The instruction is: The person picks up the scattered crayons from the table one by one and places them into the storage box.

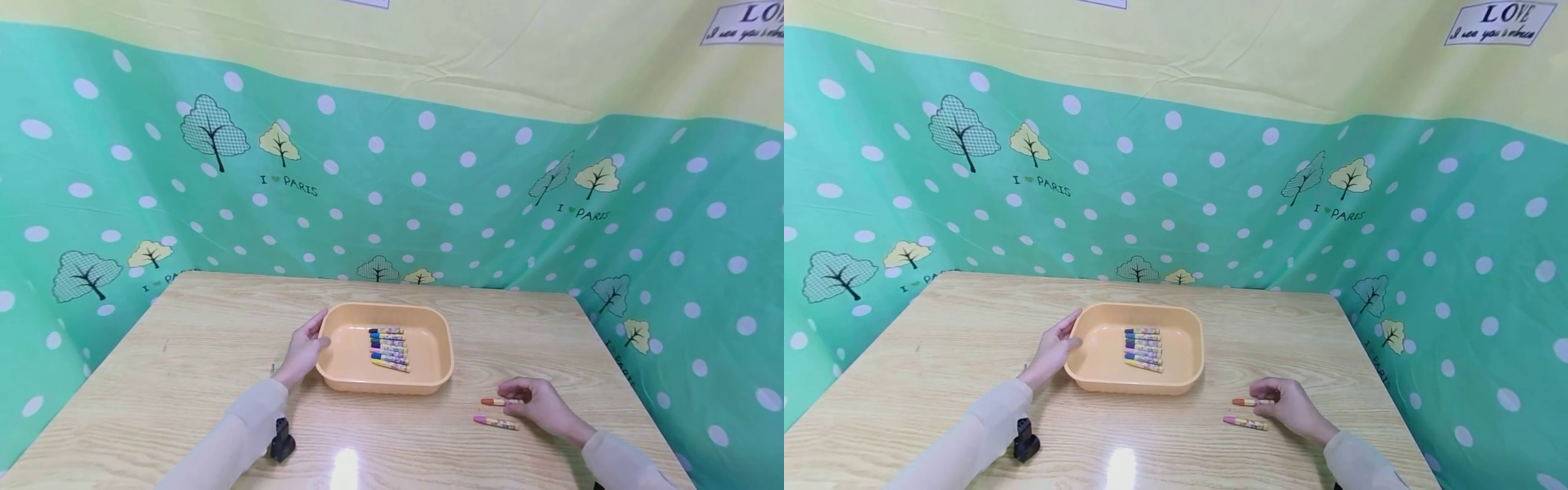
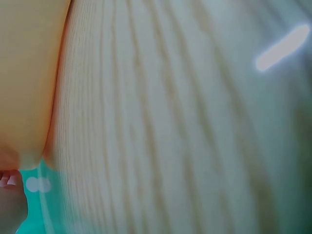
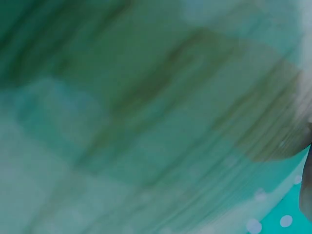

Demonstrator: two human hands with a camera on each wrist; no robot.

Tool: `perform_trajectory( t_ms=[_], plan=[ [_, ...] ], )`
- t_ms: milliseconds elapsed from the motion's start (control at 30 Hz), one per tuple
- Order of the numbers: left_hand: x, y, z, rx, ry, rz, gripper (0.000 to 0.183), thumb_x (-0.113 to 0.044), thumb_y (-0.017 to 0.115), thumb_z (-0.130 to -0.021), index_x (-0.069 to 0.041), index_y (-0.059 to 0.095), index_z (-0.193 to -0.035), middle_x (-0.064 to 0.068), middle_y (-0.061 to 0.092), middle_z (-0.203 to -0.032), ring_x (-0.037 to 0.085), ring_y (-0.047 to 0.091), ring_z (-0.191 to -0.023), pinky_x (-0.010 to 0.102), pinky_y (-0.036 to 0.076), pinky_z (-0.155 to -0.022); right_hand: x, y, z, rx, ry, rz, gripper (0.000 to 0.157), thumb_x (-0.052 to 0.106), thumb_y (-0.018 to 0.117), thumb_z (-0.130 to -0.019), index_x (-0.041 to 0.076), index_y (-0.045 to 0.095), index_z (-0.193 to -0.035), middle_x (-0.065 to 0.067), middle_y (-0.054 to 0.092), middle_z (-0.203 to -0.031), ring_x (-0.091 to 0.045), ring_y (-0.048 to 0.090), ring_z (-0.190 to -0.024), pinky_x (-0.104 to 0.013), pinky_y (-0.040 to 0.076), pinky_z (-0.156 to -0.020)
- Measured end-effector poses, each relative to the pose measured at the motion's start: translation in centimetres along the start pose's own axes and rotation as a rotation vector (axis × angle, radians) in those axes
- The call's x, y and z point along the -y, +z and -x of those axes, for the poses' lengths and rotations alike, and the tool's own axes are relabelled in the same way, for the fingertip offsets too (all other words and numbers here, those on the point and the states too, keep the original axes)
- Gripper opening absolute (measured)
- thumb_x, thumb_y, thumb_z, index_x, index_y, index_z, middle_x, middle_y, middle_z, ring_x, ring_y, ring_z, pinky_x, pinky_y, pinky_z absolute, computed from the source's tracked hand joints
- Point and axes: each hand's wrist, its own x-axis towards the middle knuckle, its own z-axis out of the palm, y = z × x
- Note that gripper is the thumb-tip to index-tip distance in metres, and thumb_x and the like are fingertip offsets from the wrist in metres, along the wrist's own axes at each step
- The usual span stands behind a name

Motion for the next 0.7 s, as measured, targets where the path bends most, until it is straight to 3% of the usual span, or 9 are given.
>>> perform_trajectory(
  t_ms=[367, 700],
  plan=[
    [0.1, 0.1, 0.0, -0.005, -0.001, -0.003, 0.066, 0.011, 0.045, -0.081, -0.005, 0.029, -0.143, 0.018, 0.028, -0.148, 0.033, 0.03, -0.134, 0.039, 0.033, -0.108, 0.3, -0.1, 0.0, -0.048, 0.015, 0.09, 0.02, 0.014, 0.071, -0.076, 0.006, 0.069, -0.094, -0.003, 0.068, -0.086, -0.002, 0.058, -0.073, -0.018, 0.052, -0.064],
    [0.2, 0.1, -0.1, -0.004, -0.008, -0.002, 0.067, 0.01, 0.046, -0.08, -0.007, 0.03, -0.143, 0.017, 0.028, -0.148, 0.031, 0.032, -0.133, 0.038, 0.034, -0.107, 1.5, -0.4, -0.3, -0.126, 0.073, 0.073, 0.019, 0.016, 0.072, -0.075, 0.01, 0.07, -0.094, -0.004, 0.069, -0.093, -0.006, 0.06, -0.077, -0.018, 0.052, -0.065]
  ],
)
